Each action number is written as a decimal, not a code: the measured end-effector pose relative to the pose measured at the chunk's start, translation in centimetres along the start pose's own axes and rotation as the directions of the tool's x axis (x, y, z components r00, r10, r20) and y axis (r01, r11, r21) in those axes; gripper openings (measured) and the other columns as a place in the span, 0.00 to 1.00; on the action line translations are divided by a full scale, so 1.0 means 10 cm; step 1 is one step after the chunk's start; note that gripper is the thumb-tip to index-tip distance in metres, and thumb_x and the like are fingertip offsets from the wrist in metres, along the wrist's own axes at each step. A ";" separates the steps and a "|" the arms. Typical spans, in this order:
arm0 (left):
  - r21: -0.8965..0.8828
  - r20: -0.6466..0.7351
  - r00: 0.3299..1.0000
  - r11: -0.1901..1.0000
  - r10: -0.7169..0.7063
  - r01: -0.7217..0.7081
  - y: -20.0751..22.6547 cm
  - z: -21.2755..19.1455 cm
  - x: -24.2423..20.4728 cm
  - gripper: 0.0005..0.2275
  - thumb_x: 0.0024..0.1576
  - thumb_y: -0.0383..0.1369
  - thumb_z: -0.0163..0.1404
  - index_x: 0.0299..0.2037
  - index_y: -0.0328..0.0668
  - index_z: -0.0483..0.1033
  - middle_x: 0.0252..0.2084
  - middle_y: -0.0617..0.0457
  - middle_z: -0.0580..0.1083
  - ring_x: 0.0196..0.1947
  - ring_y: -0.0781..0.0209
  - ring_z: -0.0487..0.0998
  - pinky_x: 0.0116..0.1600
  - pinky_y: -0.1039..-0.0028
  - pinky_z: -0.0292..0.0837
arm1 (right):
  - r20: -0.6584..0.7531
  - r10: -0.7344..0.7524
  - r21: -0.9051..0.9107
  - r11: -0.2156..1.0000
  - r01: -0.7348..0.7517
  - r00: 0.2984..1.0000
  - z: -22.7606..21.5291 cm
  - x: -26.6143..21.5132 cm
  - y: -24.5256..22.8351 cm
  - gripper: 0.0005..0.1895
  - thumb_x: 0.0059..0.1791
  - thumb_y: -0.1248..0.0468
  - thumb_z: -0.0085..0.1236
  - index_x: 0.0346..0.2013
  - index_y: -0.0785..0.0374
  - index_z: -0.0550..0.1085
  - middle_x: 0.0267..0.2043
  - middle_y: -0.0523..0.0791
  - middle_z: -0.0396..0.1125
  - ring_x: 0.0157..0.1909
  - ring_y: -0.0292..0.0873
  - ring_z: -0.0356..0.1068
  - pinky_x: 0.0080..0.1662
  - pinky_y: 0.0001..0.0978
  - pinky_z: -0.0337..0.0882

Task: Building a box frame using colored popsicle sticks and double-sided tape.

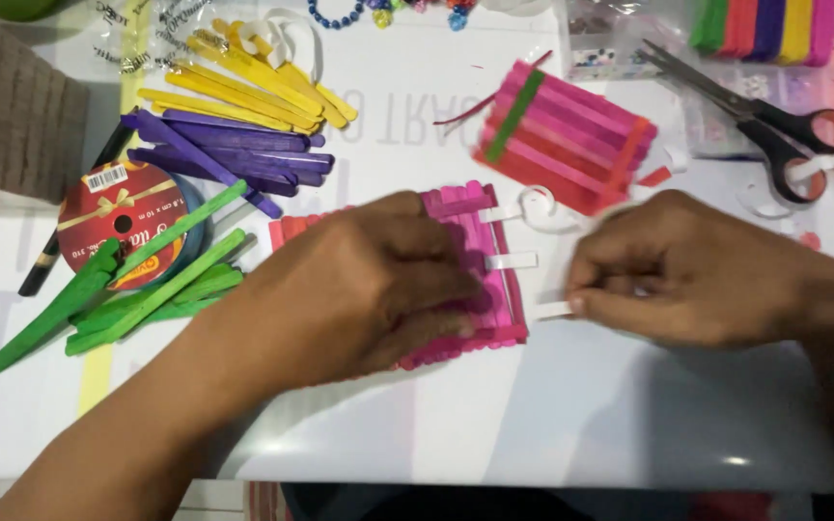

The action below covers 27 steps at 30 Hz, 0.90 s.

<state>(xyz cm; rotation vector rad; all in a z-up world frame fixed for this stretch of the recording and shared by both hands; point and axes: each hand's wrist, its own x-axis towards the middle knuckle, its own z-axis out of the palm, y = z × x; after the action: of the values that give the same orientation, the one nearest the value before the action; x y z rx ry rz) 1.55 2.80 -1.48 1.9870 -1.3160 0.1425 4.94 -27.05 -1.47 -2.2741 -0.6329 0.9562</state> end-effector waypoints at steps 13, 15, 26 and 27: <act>0.052 0.079 0.994 0.996 -0.081 0.077 0.01 0.14 -0.11 0.07 0.61 0.32 0.60 0.41 0.35 0.81 0.35 0.47 0.70 0.33 0.44 0.71 0.40 0.58 0.71 | -0.058 0.226 0.149 0.965 -0.216 0.972 0.26 0.01 -0.28 0.13 0.43 0.60 0.67 0.17 0.59 0.91 0.06 0.39 0.65 0.12 0.33 0.57 0.20 0.30 0.56; 0.075 0.099 0.992 0.995 -0.078 0.070 0.01 0.14 -0.11 0.05 0.63 0.29 0.56 0.38 0.35 0.80 0.38 0.44 0.73 0.36 0.43 0.73 0.43 0.58 0.72 | -0.017 0.383 0.241 0.898 -0.368 0.924 0.26 0.04 -0.31 0.10 0.42 0.68 0.70 0.19 0.67 0.92 0.09 0.44 0.67 0.15 0.36 0.58 0.21 0.31 0.56; 0.084 0.134 0.987 0.993 -0.093 0.082 -0.02 0.21 -0.12 0.04 0.62 0.30 0.57 0.41 0.39 0.84 0.36 0.47 0.72 0.30 0.43 0.72 0.33 0.56 0.72 | 0.039 0.430 0.199 0.881 -0.428 0.902 0.25 0.11 -0.37 0.11 0.44 0.67 0.67 0.20 0.66 0.91 0.09 0.44 0.69 0.16 0.35 0.60 0.22 0.30 0.59; 0.113 0.143 0.984 0.989 -0.110 0.094 -0.01 0.23 -0.13 0.06 0.63 0.32 0.55 0.42 0.41 0.84 0.37 0.48 0.72 0.32 0.43 0.72 0.30 0.55 0.71 | 0.045 0.458 0.198 0.867 -0.458 0.888 0.25 0.11 -0.38 0.11 0.44 0.68 0.67 0.20 0.67 0.91 0.10 0.44 0.70 0.16 0.35 0.59 0.22 0.29 0.58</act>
<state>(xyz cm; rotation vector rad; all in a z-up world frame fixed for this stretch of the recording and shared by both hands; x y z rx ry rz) 0.33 2.34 -3.80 2.1863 -1.3198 0.0151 2.98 -22.81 -0.84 -2.2776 0.0261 1.1745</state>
